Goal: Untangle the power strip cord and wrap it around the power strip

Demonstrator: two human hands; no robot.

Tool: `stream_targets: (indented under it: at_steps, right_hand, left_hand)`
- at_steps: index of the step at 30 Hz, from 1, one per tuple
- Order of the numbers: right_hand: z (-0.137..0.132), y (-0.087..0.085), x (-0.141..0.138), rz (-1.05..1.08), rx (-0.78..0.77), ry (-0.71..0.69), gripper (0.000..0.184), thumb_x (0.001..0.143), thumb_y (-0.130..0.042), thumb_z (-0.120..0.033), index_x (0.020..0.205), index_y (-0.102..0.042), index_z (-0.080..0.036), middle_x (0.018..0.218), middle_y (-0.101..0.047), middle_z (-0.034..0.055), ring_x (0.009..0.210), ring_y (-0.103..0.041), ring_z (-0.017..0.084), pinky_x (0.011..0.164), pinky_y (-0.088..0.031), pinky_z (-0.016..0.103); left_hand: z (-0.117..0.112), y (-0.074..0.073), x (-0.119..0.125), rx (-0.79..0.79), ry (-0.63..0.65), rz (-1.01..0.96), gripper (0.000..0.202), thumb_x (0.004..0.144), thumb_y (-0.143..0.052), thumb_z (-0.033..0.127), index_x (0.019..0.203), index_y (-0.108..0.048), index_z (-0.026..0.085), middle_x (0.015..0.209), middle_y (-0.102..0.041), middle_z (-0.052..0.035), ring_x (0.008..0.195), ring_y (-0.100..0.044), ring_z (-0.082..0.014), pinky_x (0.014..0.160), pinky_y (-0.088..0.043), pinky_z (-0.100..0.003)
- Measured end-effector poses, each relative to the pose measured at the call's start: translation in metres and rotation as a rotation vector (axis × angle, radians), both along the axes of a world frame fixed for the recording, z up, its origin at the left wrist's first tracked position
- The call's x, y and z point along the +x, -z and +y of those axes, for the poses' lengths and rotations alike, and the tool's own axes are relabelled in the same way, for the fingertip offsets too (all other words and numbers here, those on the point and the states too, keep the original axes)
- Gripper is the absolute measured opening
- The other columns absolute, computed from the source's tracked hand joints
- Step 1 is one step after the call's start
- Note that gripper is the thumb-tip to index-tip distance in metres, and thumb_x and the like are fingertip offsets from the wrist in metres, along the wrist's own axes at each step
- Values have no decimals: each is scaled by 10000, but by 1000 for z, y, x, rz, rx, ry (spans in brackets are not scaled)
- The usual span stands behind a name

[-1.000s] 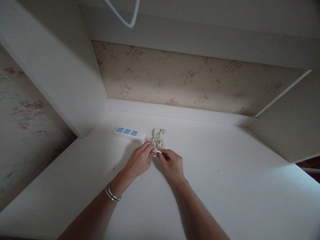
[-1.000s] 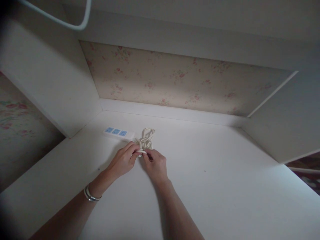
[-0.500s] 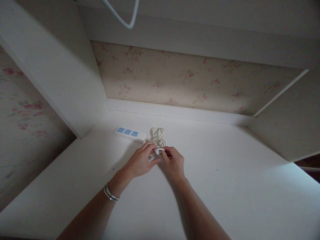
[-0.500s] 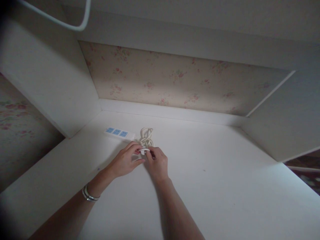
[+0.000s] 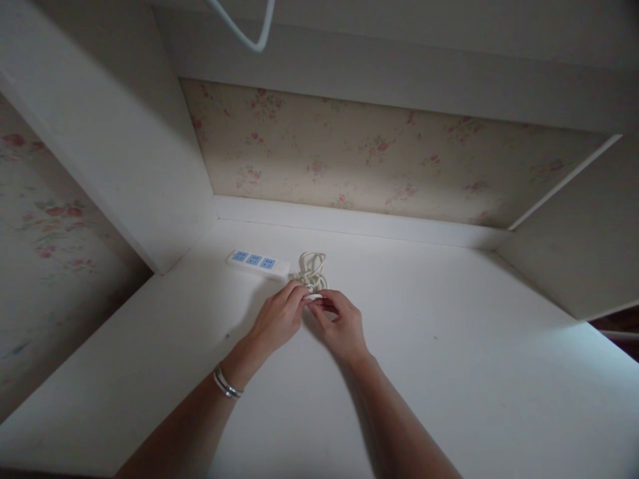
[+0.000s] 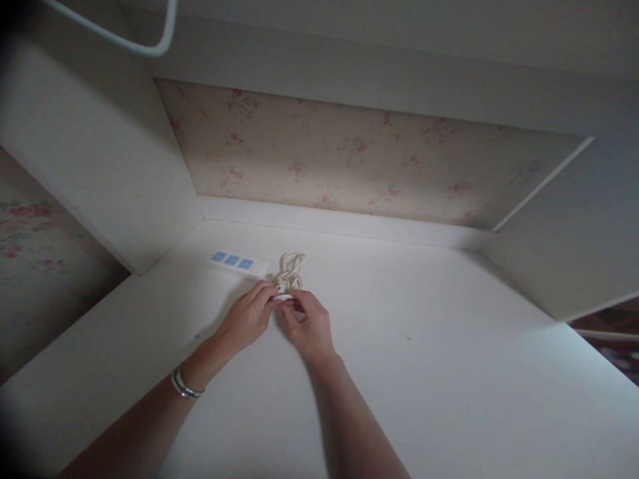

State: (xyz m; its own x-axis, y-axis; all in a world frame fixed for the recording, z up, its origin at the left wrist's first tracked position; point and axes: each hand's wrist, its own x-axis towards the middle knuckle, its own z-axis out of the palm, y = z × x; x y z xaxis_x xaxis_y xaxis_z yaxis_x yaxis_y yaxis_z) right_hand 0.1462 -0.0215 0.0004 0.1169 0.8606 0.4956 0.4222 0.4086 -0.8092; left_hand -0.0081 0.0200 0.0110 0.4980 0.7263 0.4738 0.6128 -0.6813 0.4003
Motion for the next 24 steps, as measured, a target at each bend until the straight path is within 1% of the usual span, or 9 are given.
stream_targets:
  at_steps: [4,7,11,14,16,18,21,23,24]
  right_hand:
    - [0,1,1,-33,8,31,177,859,-585,-340,944,-647,-198,905,-666,53,776,-636,144,720,-553,261]
    - [0,0,2,-34,25,37,155,847,-607,-341,893,-644,-198,904,-656,51,774,-621,138,696,-543,247]
    - [2,-1,4,65,-10,60,176,822,-632,-361,831,-643,-186,951,-628,64,778,-611,136,654,-532,240]
    - [4,1,5,200,-120,51,238,831,-602,-408,790,-640,-177,1016,-615,78,766,-617,136,644,-526,250]
    - [5,3,4,318,-230,48,255,817,-607,-437,837,-609,-183,992,-629,66,701,-619,127,622,-519,257]
    - [6,4,3,438,-311,62,331,759,-667,-448,951,-550,-206,965,-639,42,616,-607,112,583,-507,256]
    - [8,3,1,565,-355,63,550,681,-733,-451,1115,-461,-250,1027,-617,33,566,-598,102,530,-498,249]
    - [9,1,2,583,-379,49,607,691,-719,-471,1193,-444,-269,1075,-596,44,540,-592,97,494,-492,248]
    - [9,0,2,579,-390,49,604,705,-703,-484,1211,-453,-270,1085,-590,50,512,-580,89,472,-485,246]
  left_hand:
    - [-1,-2,0,10,33,-8,172,920,-395,148,1012,-533,194,1000,-573,-66,926,-580,-180,795,-481,-290]
    - [0,-6,-1,-51,91,-125,141,914,-430,166,983,-548,197,977,-574,-61,913,-577,-167,815,-480,-287]
    - [3,-4,-1,-184,114,-281,153,892,-500,200,1039,-543,199,976,-613,-51,886,-590,-153,815,-486,-278]
    - [6,1,1,-242,98,-289,140,882,-533,232,1011,-575,195,943,-645,-41,857,-604,-153,800,-490,-278]
    - [7,3,2,-227,114,-283,127,879,-545,241,978,-610,194,946,-658,-45,879,-610,-159,817,-488,-283]
    - [7,4,1,-199,146,-285,144,888,-530,227,976,-640,196,983,-668,-52,923,-613,-162,854,-484,-291]
    - [9,6,1,-168,185,-301,204,905,-497,204,1007,-673,200,1040,-680,-60,975,-619,-160,896,-487,-297]
    - [9,8,1,-152,211,-306,233,907,-492,194,1034,-686,204,1077,-683,-63,1000,-623,-159,911,-494,-298]
    - [10,9,1,-144,223,-305,243,907,-491,191,1047,-689,208,1093,-682,-63,1008,-625,-159,913,-498,-298]
